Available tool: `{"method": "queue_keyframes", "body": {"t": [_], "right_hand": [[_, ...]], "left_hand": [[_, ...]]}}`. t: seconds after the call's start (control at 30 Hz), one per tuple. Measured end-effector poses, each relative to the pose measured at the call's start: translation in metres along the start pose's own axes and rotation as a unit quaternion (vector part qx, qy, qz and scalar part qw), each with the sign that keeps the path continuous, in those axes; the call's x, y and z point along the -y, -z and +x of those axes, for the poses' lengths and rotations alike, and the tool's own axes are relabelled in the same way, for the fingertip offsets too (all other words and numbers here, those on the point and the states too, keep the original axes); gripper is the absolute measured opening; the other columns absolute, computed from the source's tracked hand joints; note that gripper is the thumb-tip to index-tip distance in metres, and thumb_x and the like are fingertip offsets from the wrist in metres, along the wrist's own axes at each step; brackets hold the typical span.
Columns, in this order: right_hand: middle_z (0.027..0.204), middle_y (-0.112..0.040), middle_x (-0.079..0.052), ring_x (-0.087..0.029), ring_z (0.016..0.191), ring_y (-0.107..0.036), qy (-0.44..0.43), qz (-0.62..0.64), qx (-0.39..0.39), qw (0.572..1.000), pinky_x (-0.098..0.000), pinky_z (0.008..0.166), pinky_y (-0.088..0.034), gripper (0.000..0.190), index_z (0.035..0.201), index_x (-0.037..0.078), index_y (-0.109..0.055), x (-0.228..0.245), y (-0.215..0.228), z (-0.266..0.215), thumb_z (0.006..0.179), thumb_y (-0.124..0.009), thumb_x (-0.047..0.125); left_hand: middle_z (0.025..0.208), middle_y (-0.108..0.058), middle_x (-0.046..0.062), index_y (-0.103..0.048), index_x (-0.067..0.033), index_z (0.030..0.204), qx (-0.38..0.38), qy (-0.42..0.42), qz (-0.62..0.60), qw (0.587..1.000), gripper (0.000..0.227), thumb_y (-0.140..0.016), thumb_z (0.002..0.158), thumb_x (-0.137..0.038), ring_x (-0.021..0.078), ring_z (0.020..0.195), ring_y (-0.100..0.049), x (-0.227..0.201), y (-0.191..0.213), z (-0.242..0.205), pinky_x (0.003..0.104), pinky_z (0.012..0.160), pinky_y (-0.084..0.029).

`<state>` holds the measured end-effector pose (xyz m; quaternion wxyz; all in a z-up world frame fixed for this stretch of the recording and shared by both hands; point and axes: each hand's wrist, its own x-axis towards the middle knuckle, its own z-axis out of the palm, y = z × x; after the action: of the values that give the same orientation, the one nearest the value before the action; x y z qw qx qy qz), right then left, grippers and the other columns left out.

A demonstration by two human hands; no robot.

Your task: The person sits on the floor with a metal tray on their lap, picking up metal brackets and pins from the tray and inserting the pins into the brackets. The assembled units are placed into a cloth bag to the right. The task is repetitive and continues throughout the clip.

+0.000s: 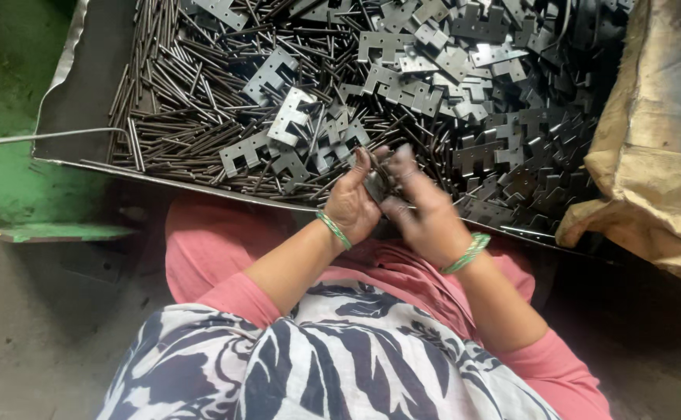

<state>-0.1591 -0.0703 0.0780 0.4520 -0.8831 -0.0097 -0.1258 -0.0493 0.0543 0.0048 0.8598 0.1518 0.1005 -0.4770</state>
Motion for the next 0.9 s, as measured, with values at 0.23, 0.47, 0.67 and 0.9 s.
{"method": "queue_keyframes", "body": {"t": [0.23,0.47,0.67,0.9], "right_hand": [[0.134,-0.067,-0.017,-0.024,0.108,-0.068,-0.233,0.331,-0.062,0.912,-0.0313,0.094,-0.057,0.071,0.158,-0.001,-0.044,-0.017,0.002,-0.002,0.089,-0.055,-0.011],[0.116,-0.073,-0.018,-0.028,0.1,-0.075,-0.209,0.53,-0.283,0.771,-0.0404,0.087,-0.063,0.047,0.134,-0.005,-0.057,-0.075,0.117,-0.03,0.087,-0.061,-0.008],[0.123,-0.07,-0.025,-0.033,0.108,-0.071,-0.051,-0.503,-0.384,0.772,-0.04,0.094,-0.062,0.063,0.142,-0.012,-0.06,-0.172,0.295,-0.057,0.079,-0.057,-0.019],[0.123,-0.068,-0.031,-0.042,0.105,-0.068,-0.188,-0.548,-0.25,0.776,-0.0448,0.092,-0.057,0.053,0.138,-0.01,-0.066,-0.173,0.321,-0.077,0.086,-0.06,-0.013]], "left_hand": [[0.129,-0.063,0.003,-0.044,-0.0174,0.141,0.011,0.058,0.419,0.906,0.063,-0.074,0.086,-0.021,0.017,0.11,-0.066,-0.035,-0.008,-0.02,0.035,0.093,-0.054],[0.126,-0.07,0.007,-0.07,-0.0176,0.123,0.051,-0.117,0.971,0.204,0.052,-0.074,0.073,-0.006,0.034,0.109,-0.066,-0.156,0.014,-0.034,0.042,0.094,-0.055],[0.125,-0.065,0.01,-0.074,-0.0201,0.118,0.149,-0.136,0.964,0.172,0.043,-0.072,0.077,-0.009,0.033,0.109,-0.064,-0.164,0.04,-0.018,0.042,0.093,-0.054],[0.113,-0.067,0.008,-0.074,-0.0177,0.098,0.16,-0.101,0.966,0.176,0.019,-0.074,0.08,-0.019,0.0302,0.103,-0.066,-0.17,0.017,-0.005,0.041,0.087,-0.055]]}}
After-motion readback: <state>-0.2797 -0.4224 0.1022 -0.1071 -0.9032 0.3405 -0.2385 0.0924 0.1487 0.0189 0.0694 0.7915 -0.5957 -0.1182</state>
